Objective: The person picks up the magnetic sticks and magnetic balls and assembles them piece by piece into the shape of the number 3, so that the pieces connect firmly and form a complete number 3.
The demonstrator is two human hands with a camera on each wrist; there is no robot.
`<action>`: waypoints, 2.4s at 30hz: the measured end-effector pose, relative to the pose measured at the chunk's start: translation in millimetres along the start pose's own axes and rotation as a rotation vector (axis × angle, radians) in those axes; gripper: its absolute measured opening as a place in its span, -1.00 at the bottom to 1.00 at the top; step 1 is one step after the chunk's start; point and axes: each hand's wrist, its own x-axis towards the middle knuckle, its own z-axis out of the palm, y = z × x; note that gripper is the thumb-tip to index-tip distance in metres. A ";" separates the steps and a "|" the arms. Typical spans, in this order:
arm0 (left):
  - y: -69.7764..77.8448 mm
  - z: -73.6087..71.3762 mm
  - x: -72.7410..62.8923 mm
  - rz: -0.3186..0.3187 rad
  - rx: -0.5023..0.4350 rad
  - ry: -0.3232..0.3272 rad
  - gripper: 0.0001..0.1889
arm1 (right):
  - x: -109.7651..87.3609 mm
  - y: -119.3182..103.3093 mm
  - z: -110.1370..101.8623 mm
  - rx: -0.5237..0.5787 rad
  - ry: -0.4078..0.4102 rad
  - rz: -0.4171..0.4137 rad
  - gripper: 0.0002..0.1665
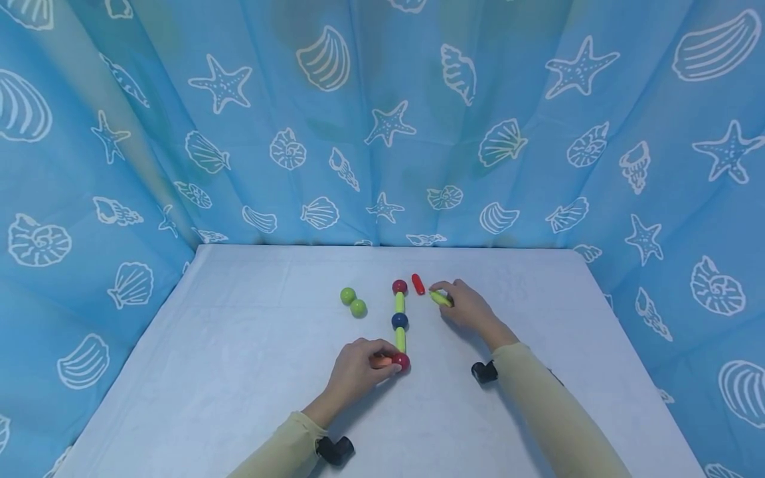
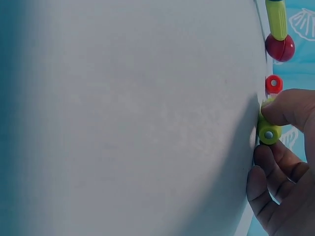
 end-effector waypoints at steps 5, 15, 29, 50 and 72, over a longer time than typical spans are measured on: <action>0.9 -0.2 -0.4 -0.006 0.008 0.000 -0.72 | -4.4 2.4 -0.5 0.072 0.006 0.005 -0.53; 1.1 -0.3 -0.9 -0.003 0.011 0.007 -0.72 | -13.5 2.1 1.1 0.110 0.018 0.019 -0.71; 0.5 1.4 -0.2 0.017 0.025 0.027 -0.74 | -17.0 -6.6 1.5 0.125 0.089 -0.044 -0.72; -3.3 1.2 1.1 0.029 0.021 0.019 -0.74 | 19.3 -67.4 3.2 0.147 0.136 -0.172 -0.73; -3.2 -0.9 1.1 0.054 0.001 0.023 -0.75 | 56.1 -88.6 20.9 0.169 0.023 -0.133 -0.81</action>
